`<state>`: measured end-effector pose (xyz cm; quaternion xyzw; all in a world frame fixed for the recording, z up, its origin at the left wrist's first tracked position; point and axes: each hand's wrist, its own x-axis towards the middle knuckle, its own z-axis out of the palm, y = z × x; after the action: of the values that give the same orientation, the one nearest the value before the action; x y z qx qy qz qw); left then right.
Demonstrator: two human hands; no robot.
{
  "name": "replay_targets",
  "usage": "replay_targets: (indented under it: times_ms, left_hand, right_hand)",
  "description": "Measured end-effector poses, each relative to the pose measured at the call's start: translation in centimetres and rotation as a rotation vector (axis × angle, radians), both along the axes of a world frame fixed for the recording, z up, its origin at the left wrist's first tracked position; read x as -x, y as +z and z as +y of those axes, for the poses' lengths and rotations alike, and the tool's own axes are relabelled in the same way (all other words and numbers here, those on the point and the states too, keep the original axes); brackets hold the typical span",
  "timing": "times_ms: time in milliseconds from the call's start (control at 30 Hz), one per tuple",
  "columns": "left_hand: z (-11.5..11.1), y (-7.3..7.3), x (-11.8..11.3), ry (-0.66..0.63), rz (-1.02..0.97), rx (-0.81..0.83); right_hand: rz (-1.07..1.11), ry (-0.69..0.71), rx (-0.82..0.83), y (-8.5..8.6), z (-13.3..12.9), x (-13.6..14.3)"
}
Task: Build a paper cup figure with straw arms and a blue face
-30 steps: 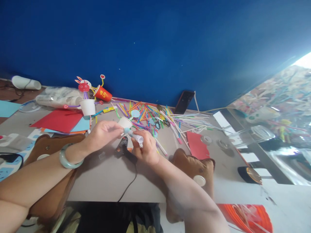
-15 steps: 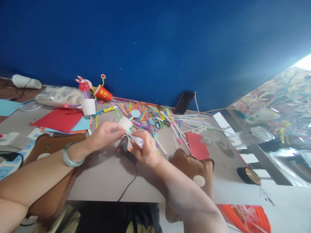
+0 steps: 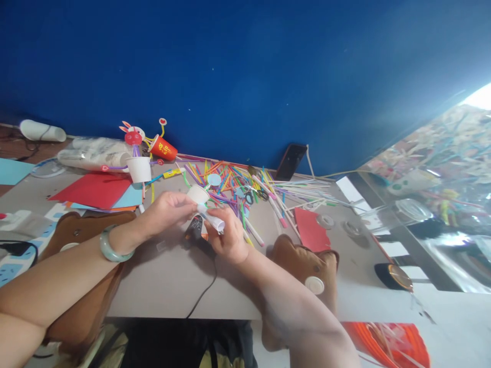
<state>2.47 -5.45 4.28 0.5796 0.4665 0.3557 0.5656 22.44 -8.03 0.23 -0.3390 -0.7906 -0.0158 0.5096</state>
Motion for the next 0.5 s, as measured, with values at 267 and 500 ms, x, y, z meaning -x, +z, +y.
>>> replay_targets:
  times_ms: [267,500]
  left_hand:
    - [-0.2,0.9,0.0,0.033,-0.016,-0.052]
    - [0.2,-0.3,0.0,0.037,0.034,-0.021]
  right_hand:
    - [-0.005,-0.041,0.026,-0.1,0.4,0.0]
    - [0.049,-0.004,-0.025,-0.2,-0.1,0.1]
